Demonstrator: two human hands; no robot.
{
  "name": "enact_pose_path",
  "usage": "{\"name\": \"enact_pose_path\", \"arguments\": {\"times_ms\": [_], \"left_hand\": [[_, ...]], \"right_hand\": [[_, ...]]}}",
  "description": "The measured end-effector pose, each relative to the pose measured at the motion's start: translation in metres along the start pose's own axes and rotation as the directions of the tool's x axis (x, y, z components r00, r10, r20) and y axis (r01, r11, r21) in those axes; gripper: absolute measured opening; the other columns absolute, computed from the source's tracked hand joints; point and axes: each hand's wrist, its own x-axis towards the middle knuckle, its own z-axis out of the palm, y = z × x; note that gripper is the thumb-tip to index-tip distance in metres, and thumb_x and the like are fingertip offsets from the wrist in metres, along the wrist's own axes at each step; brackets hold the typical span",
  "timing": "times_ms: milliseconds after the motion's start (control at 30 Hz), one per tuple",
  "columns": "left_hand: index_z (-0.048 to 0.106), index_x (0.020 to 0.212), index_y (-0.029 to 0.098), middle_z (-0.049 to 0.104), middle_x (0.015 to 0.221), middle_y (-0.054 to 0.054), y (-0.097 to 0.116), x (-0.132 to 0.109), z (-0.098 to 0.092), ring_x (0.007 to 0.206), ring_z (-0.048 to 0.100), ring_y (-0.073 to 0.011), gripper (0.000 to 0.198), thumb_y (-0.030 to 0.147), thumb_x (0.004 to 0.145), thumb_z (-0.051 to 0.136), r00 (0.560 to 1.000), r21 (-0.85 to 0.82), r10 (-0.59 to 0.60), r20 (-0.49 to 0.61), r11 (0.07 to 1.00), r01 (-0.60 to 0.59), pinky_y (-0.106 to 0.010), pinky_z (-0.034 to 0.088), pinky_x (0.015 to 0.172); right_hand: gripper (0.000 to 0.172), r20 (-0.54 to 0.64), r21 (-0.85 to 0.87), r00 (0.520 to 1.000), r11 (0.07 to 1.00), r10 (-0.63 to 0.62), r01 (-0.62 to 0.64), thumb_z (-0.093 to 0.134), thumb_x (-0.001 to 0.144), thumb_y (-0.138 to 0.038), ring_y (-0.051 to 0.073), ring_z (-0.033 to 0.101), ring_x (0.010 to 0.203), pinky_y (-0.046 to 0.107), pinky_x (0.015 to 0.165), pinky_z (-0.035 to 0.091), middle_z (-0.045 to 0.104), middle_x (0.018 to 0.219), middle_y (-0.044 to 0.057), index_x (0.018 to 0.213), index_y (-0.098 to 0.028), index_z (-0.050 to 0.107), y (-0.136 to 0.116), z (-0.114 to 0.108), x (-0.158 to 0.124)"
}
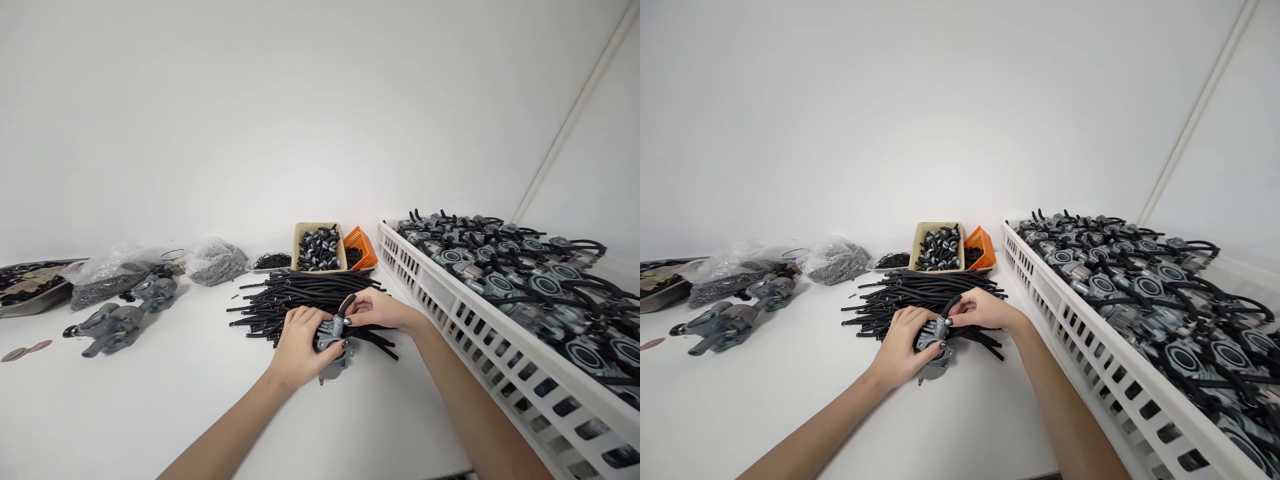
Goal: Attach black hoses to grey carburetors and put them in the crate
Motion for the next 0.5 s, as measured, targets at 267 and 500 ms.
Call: {"name": "enact_pose_path", "arguments": {"times_ms": [267, 500], "left_hand": [[0.059, 0.1, 0.022, 0.066, 0.099, -0.004, -0.001, 0.0, 0.001, 0.097, 0.054, -0.025, 0.028, 0.04, 0.08, 0.064, 1.0, 0.001, 0.016, -0.001, 1.0, -0.016, -0.044, 0.036, 0.093], [0.059, 0.1, 0.022, 0.066, 0.098, -0.005, -0.002, 0.0, 0.002, 0.098, 0.054, -0.0263, 0.029, 0.043, 0.08, 0.063, 1.0, 0.005, 0.008, -0.007, 1.0, -0.008, -0.045, 0.037, 0.093]], "right_hand": [[0.037, -0.044, 0.038, 0.991, 0.991, -0.128, 0.13, 0.077, 0.075, -0.033, 0.018, 0.062, 0.093, 0.03, 0.081, 0.049, 0.067, 0.095, 0.004, 0.106, -0.019, 0.065, 0.003, 0.016, 0.007], [0.048, -0.004, 0.135, 0.996, 0.986, -0.094, 0.094, 0.075, 0.076, -0.037, 0.02, 0.067, 0.095, 0.035, 0.088, 0.049, 0.073, 0.102, 0.009, 0.117, -0.018, 0.059, -0.007, 0.008, -0.001]]}}
